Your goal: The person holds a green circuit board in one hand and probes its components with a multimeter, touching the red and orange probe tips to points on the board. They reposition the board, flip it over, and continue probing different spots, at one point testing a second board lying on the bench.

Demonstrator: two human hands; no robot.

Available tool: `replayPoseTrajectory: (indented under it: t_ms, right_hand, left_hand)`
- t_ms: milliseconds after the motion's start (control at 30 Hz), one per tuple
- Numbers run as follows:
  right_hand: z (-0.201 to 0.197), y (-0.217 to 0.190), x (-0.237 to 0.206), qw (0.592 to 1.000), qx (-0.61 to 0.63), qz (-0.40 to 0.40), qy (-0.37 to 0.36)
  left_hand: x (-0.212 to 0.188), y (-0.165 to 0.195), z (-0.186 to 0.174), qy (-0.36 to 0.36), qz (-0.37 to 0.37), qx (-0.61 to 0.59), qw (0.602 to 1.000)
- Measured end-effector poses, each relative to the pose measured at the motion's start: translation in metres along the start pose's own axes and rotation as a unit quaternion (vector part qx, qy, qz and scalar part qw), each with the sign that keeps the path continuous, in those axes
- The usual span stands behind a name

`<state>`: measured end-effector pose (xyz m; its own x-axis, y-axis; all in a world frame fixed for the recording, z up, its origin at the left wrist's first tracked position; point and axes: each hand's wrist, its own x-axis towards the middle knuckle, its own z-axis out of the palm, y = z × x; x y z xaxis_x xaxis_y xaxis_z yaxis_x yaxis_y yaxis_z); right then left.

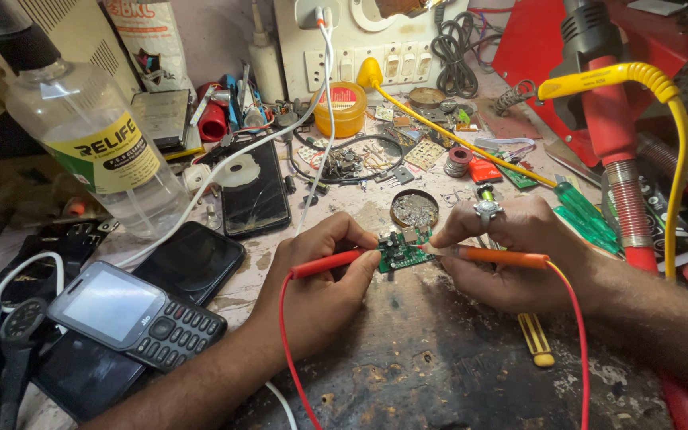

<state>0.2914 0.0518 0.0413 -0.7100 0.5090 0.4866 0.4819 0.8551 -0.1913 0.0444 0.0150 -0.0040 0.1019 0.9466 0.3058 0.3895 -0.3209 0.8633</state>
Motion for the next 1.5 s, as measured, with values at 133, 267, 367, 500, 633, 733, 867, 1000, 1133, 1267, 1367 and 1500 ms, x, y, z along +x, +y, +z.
replayPoseTrajectory:
  t_ms: [133, 267, 367, 500, 633, 733, 867, 1000, 1133, 1267, 1367, 1500]
  right_hand:
    - [-0.003, -0.002, 0.0, 0.999, -0.037, 0.034, -0.013]
    - [-0.007, -0.005, -0.006, 0.992, -0.1, -0.052, 0.048]
    - [-0.005, -0.002, -0.005, 0.989, -0.133, -0.037, 0.042]
    - [0.005, 0.003, 0.002, 0.997, -0.042, 0.057, -0.027]
    - [0.009, 0.006, 0.0, 0.995, -0.063, 0.069, -0.042]
    - [0.008, 0.007, -0.002, 0.996, -0.069, 0.054, -0.013]
    - [0.007, 0.008, -0.005, 0.999, -0.023, 0.038, -0.024]
    - [0.006, 0.004, -0.01, 0.983, 0.069, 0.166, -0.024]
    - [0.006, 0.001, -0.014, 0.969, 0.086, 0.231, -0.029]
    - [0.009, -0.001, -0.015, 0.996, 0.006, 0.082, -0.04]
    - [0.012, -0.005, -0.016, 0.997, 0.057, 0.006, -0.052]
    - [0.008, -0.01, -0.013, 0.995, 0.08, 0.006, -0.062]
  left_hand:
    - [-0.001, 0.002, 0.0, -0.005, -0.021, 0.006, 1.0]
    - [-0.002, 0.002, 0.001, -0.002, -0.01, -0.003, 1.0]
    - [-0.002, 0.002, 0.001, 0.0, -0.003, 0.001, 1.0]
    - [-0.002, 0.001, 0.001, -0.001, -0.006, 0.004, 1.0]
    - [-0.002, 0.0, 0.002, -0.006, -0.027, -0.002, 1.0]
    - [-0.003, -0.002, 0.004, -0.002, -0.004, -0.041, 0.999]
    - [-0.004, -0.003, 0.006, 0.009, 0.056, -0.076, 0.996]
    - [-0.007, -0.003, 0.004, 0.039, 0.043, -0.075, 0.995]
    - [-0.005, -0.001, 0.008, 0.029, 0.023, -0.218, 0.975]
    - [-0.01, 0.002, 0.018, -0.006, -0.04, -0.278, 0.96]
    - [-0.016, 0.003, 0.027, -0.015, -0.051, -0.273, 0.961]
    - [-0.017, 0.003, 0.03, -0.032, -0.061, -0.285, 0.956]
